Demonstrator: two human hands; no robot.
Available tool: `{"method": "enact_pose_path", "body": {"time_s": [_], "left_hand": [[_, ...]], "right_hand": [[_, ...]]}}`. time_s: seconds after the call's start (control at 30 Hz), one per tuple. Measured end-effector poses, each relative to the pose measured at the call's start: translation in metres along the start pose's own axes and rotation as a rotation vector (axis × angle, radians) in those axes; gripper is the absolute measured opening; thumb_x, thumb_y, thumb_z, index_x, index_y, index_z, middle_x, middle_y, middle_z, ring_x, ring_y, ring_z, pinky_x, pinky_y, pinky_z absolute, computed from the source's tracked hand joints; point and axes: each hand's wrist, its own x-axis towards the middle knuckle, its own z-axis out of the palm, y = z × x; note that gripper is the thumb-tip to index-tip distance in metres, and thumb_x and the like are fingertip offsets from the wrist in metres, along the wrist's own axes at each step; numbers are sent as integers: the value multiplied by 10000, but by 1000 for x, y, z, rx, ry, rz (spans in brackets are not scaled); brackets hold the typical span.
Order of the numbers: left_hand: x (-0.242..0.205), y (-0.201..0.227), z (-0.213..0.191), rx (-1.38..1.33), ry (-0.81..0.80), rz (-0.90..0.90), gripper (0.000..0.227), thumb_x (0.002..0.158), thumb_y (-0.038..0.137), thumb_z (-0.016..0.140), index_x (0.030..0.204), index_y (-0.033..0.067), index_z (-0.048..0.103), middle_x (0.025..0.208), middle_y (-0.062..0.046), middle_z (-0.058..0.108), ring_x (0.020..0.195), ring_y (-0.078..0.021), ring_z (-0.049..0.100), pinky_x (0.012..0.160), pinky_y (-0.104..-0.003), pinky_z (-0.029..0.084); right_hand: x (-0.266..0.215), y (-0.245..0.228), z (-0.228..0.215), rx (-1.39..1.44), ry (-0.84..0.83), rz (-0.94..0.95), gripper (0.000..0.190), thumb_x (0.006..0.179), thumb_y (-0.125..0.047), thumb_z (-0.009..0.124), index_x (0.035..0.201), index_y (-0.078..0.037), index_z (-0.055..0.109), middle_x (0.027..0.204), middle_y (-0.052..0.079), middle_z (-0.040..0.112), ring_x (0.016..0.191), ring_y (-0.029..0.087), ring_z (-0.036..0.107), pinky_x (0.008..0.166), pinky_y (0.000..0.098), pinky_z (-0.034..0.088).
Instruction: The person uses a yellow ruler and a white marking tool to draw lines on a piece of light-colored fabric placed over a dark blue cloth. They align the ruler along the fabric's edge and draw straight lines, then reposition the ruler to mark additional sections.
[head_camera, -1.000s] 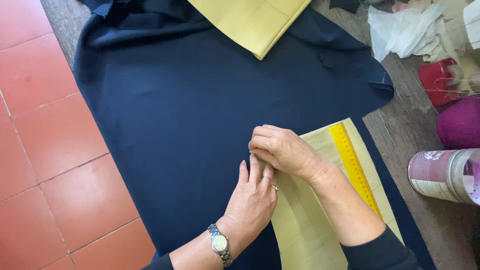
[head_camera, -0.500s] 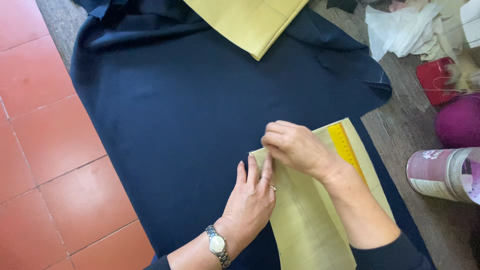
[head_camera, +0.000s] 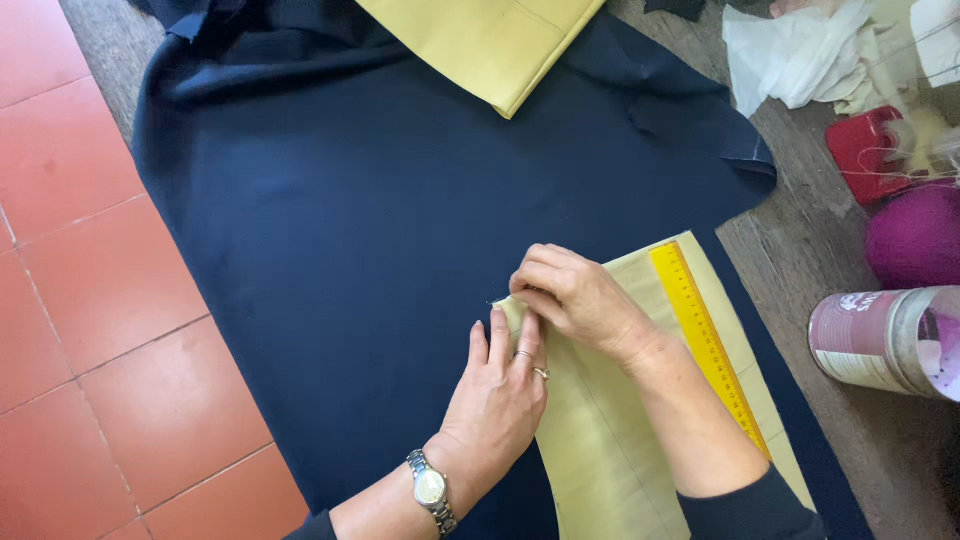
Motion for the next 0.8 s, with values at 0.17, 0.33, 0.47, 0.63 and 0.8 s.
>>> {"method": "enact_pose_path", "body": {"time_s": [0.17, 0.33, 0.47, 0.63, 0.8], "left_hand": [[0, 0, -3, 20, -17, 6, 494, 858, 343, 496, 1268, 85, 591, 1432, -219, 432, 1246, -508, 416, 986, -587, 374], [0, 0, 1, -23, 45, -15, 511, 859, 298, 455, 1286, 40, 568, 1404, -213, 463, 1230, -510, 427, 980, -601, 372], [0, -2, -7, 9, -30, 16, 437, 861, 332, 498, 1222, 123, 628, 1431, -224, 438, 1245, -512, 417, 983, -602, 374], [-1, -1, -5, -1, -3, 0, 437, 853, 325, 502, 1211, 116, 639, 1416, -222, 453, 1245, -510, 411, 985, -606, 371], [-2, -2, -8, 9, -2, -7, 439, 848, 337, 507, 1211, 127, 639, 1435, -203, 439, 1267, -513, 399, 998, -605, 360]], "right_hand": [[3, 1, 7, -86, -5, -68, 99, 927, -61, 564, 854, -64, 630, 848, 41, 590, 758, 196, 558, 685, 321, 498], [6, 4, 7, -177, -22, -143, 97, 941, -102, 550, 870, -82, 613, 863, 40, 575, 772, 218, 545, 689, 345, 433], [5, 3, 8, -189, -30, -106, 141, 958, -116, 527, 869, -89, 633, 869, 32, 591, 760, 202, 551, 700, 334, 472], [5, 5, 8, -198, -34, -106, 133, 955, -122, 539, 871, -92, 638, 871, 29, 599, 761, 201, 553, 690, 334, 467], [5, 5, 8, -205, -35, -117, 141, 954, -121, 534, 848, -99, 623, 854, 25, 585, 746, 207, 543, 678, 343, 449]]}}
